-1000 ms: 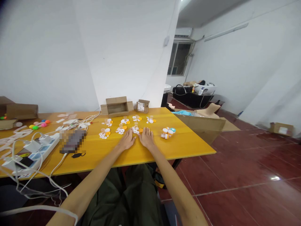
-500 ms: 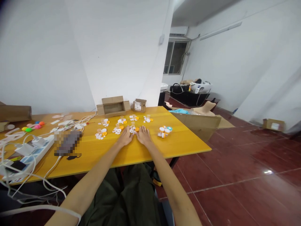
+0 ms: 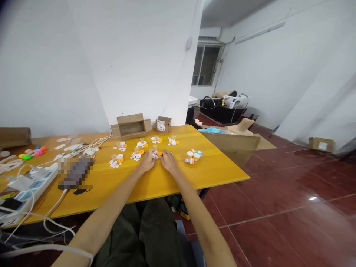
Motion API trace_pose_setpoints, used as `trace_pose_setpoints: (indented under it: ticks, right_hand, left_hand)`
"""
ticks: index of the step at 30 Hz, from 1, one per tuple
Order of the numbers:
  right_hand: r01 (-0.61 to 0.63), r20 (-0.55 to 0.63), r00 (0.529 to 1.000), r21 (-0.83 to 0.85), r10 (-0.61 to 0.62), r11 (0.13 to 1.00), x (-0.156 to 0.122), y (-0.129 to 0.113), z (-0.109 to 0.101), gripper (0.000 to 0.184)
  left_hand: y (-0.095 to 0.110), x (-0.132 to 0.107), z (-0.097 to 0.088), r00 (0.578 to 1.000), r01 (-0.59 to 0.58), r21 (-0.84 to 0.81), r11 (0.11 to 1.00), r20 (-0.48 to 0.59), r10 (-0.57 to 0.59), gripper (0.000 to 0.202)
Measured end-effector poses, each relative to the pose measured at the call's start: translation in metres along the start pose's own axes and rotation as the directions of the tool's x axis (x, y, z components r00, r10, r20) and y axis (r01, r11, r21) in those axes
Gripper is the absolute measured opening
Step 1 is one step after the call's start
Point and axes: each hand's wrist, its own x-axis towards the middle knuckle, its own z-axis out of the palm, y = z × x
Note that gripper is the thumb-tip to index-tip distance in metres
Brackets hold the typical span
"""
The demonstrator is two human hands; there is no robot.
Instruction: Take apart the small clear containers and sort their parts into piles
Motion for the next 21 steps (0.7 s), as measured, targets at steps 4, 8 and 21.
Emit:
trace_pose_setpoints:
  ticks: [4, 8, 21]
  right_hand:
    - [0.002, 0.0, 1.0, 0.013, -0.002, 1.0, 0.003, 0.001, 0.001, 0.027]
    - [0.006, 0.0, 1.0, 0.027, -0.006, 1.0, 0.004, 0.002, 0.002, 0.028]
    - [0.043, -0.04, 0.998, 0.113, -0.039, 0.993, 0.011, 0.013, 0.012, 0.029]
  left_hand:
    - [0.001, 0.003, 0.001, 1.0, 0.003, -0.016, 1.0, 0.002, -0.003, 0.026]
    - [0.003, 0.005, 0.001, 1.0, 0.001, -0.033, 0.999, -0.003, -0.001, 0.028]
    - [0.0, 0.012, 0.005, 0.999, -0.009, -0.117, 0.993, -0.042, 0.004, 0.035]
